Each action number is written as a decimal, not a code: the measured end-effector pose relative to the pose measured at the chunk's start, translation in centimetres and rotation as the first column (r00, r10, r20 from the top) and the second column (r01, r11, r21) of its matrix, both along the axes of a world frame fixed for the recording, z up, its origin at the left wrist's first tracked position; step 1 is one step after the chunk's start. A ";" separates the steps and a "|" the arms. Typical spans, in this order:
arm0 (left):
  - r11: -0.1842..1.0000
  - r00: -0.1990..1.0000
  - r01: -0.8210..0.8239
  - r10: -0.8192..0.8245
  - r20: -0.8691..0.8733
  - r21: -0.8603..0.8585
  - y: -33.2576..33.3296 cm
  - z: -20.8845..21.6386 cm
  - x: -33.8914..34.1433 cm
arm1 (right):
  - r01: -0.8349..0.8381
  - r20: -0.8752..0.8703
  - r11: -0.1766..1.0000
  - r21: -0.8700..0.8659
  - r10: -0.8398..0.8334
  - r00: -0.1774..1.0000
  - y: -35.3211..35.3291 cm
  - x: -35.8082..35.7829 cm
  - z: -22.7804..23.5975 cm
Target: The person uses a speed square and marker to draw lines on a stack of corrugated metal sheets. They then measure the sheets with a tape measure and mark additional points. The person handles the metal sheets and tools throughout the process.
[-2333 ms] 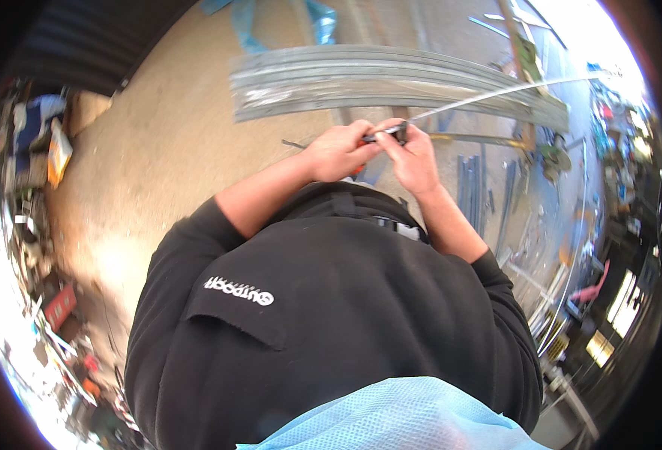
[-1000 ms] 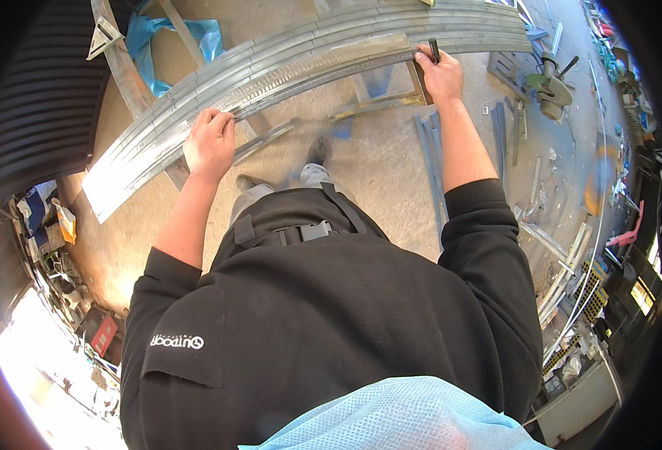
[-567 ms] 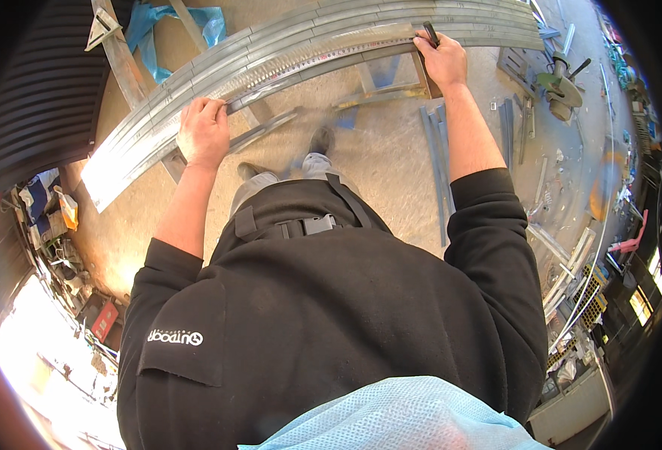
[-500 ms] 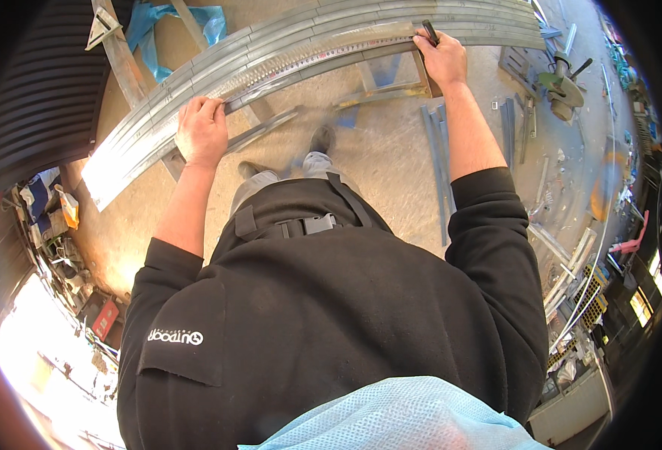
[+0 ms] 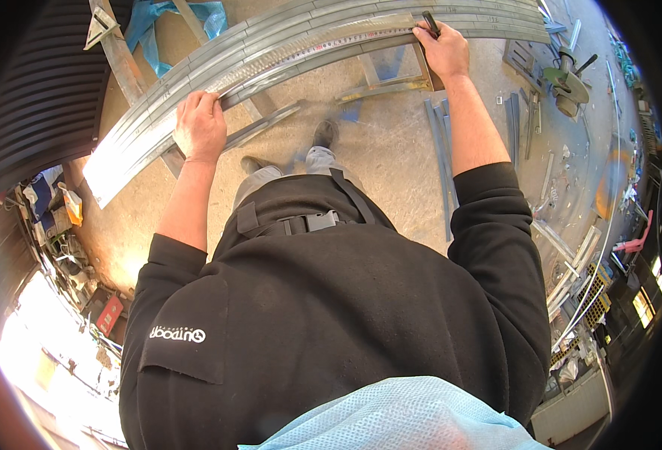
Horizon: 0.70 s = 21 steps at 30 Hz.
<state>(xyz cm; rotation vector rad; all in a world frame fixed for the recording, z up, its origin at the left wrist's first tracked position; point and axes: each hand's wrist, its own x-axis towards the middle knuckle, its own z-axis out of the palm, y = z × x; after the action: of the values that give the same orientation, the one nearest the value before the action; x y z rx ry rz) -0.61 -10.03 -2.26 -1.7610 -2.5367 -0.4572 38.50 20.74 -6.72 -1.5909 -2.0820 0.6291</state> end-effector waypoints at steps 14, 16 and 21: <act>0.999 1.000 -0.025 0.024 -0.017 -0.026 -0.3 -0.7 0.4 | -0.015 -0.049 0.998 -0.066 0.012 0.999 0.3 0.0 0.4; 0.999 1.000 -0.029 0.029 -0.007 -0.038 -0.3 -0.9 0.3 | -0.020 -0.051 0.996 -0.092 0.016 0.999 0.5 0.0 0.4; 0.999 1.000 -0.026 0.026 -0.004 -0.023 -0.4 -1.0 0.2 | -0.031 -0.068 0.990 -0.135 0.022 0.997 0.7 0.3 0.6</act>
<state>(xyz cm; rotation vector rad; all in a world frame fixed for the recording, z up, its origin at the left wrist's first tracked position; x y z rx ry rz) -0.37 -10.42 -3.25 -1.7323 -2.5693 -0.4251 38.79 21.44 -6.12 -1.5943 -2.0536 0.8373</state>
